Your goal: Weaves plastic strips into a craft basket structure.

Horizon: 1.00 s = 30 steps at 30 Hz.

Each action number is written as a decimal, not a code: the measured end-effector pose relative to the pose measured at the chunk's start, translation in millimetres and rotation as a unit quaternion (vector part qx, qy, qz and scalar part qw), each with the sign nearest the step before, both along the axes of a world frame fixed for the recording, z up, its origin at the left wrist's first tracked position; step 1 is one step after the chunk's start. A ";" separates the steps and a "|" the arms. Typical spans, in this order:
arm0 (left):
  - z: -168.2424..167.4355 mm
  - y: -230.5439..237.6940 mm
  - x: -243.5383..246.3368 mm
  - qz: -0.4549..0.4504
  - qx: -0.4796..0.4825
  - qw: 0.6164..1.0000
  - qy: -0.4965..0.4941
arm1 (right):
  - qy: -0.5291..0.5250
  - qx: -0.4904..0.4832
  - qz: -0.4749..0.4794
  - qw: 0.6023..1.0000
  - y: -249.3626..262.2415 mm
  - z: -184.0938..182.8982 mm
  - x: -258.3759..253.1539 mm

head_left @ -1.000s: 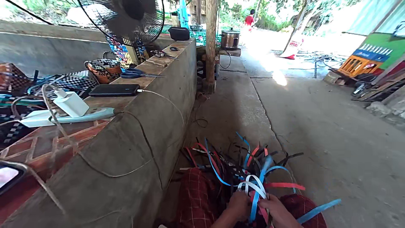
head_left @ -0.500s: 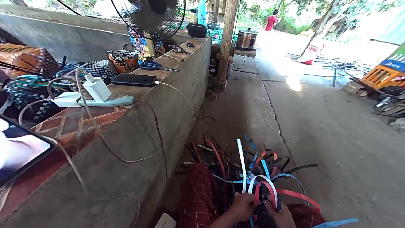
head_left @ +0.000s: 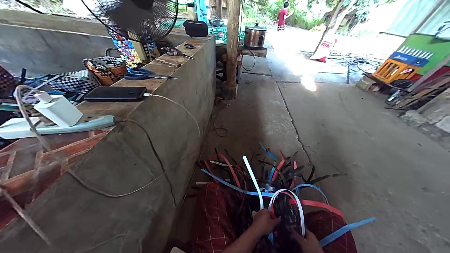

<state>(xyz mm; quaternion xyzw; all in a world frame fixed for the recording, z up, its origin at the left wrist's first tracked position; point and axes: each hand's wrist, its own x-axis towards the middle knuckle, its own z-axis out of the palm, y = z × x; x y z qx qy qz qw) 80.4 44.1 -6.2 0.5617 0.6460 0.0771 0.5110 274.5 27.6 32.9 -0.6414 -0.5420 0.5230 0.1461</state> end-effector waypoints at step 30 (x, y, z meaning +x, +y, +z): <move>-3.6 2.5 2.6 0.083 -0.034 0.995 -0.031 | 0.193 -0.010 -0.129 0.973 44.4 -16.2 -31.7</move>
